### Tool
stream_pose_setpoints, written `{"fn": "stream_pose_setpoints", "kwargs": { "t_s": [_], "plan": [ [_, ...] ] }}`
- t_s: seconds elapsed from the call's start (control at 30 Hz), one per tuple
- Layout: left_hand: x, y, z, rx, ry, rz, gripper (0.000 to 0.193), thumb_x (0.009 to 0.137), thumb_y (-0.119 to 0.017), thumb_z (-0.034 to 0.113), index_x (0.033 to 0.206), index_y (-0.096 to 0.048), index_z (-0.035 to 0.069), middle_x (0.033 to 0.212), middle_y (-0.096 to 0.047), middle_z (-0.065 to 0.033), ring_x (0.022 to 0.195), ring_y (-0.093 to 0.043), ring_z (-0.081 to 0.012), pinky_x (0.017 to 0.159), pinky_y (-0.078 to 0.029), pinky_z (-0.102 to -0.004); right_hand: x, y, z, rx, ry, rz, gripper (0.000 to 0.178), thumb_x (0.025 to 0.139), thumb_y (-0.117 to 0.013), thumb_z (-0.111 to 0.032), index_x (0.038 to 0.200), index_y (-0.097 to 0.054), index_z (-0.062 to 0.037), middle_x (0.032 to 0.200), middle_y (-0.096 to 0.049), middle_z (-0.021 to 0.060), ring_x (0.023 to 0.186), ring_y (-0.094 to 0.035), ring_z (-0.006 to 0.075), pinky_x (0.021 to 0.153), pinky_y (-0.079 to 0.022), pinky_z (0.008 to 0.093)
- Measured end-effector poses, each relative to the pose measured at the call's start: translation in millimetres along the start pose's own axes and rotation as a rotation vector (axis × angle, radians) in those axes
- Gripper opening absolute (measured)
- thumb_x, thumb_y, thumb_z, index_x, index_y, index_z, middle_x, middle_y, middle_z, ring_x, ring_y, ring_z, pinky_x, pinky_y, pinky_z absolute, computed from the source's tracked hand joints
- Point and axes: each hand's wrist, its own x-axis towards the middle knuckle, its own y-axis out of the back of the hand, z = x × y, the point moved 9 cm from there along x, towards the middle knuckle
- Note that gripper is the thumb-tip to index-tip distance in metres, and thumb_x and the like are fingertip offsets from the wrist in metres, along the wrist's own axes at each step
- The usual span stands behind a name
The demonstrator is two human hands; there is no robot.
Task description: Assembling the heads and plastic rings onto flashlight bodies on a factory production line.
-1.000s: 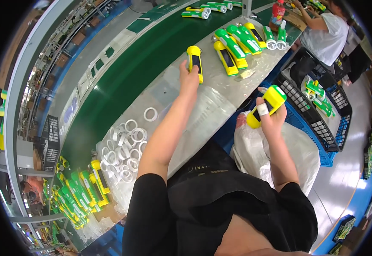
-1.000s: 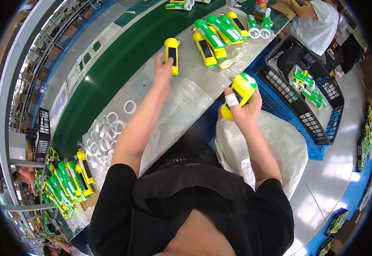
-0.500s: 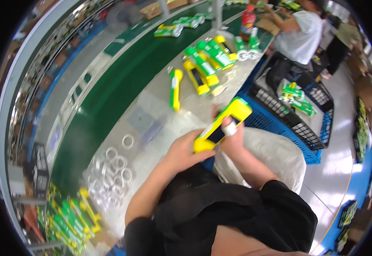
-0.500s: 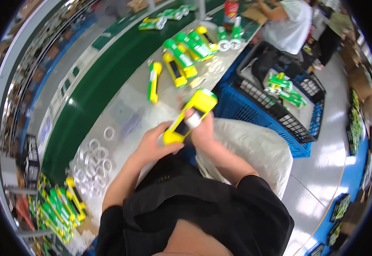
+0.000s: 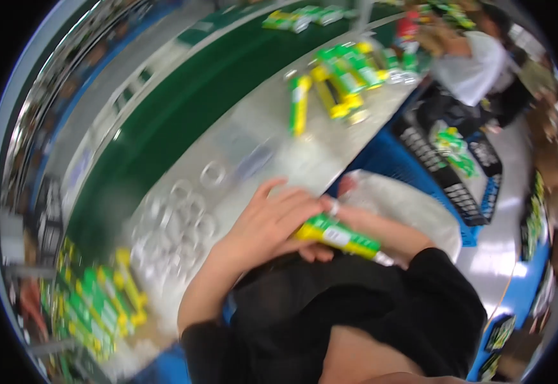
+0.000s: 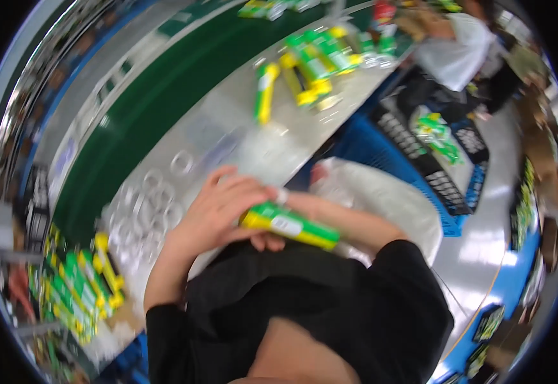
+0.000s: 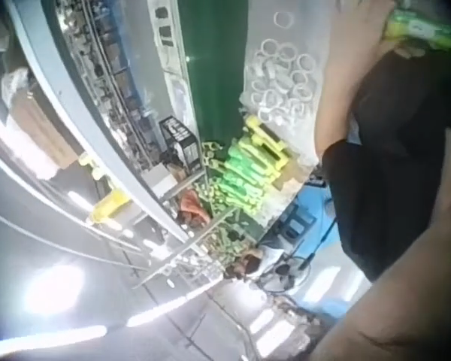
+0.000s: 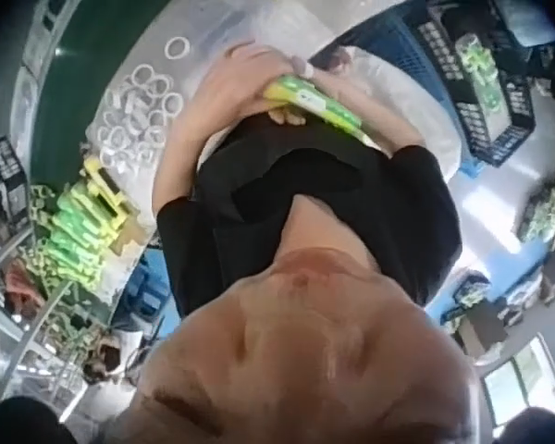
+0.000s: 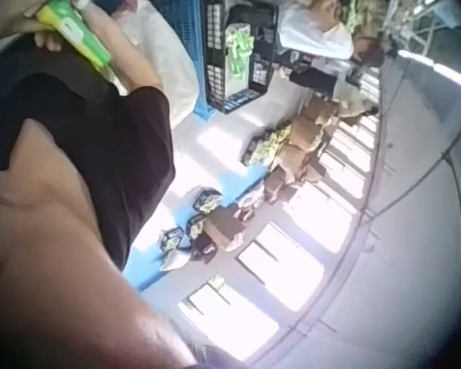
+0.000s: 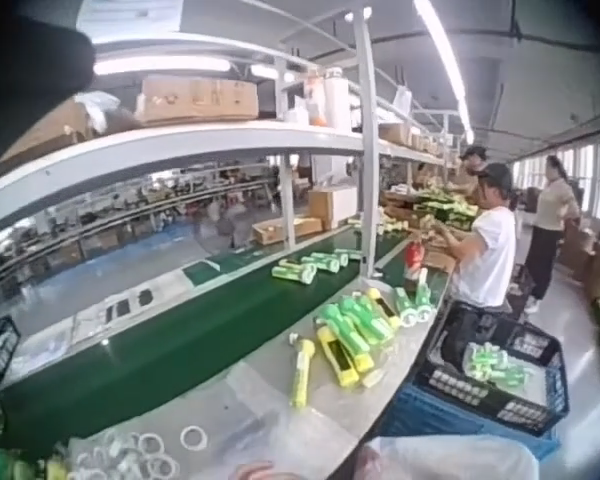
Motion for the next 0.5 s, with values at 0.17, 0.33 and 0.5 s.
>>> {"fn": "stream_pose_setpoints", "kwargs": {
  "t_s": [0.17,0.33,0.5],
  "plan": [
    [-49.7,12.0,-21.3,-0.133,0.246,0.083,0.065,0.075,-0.079,0.019,0.133,-0.049,0.008,0.136,-0.054,-0.0095,0.130,-0.048,-0.0296,0.110,-0.030,-0.0506,26.4,-12.2,2.2,-0.063,-0.156,0.061,0.090,0.075,-0.068,-0.067,0.129,-0.050,0.0028,0.101,-0.066,0.0241,0.061,-0.067,0.0219,0.050,-0.052,0.0270],
    [-98.6,20.3,-105.2,-0.137,0.521,0.284,0.053,0.084,-0.072,0.018,0.133,-0.052,0.009,0.139,-0.051,-0.0138,0.131,-0.046,-0.0332,0.111,-0.032,-0.0437,17.6,18.6,-9.5,-0.096,0.050,0.275,0.089,0.072,-0.077,-0.049,0.134,-0.039,0.0033,0.086,-0.064,0.0238,0.057,-0.062,0.0248,0.048,-0.047,0.0278],
    [-63.3,-28.1,-172.7,0.106,0.545,0.238,0.057,0.089,-0.065,0.036,0.139,-0.046,0.017,0.143,-0.046,-0.0163,0.135,-0.039,-0.0337,0.110,-0.030,-0.0498,3.1,22.7,-21.0,-0.241,0.214,0.380,0.077,0.081,-0.072,-0.040,0.134,-0.036,0.0024,0.086,-0.060,0.0171,0.064,-0.063,0.0255,0.057,-0.050,0.0310]
  ]
}}
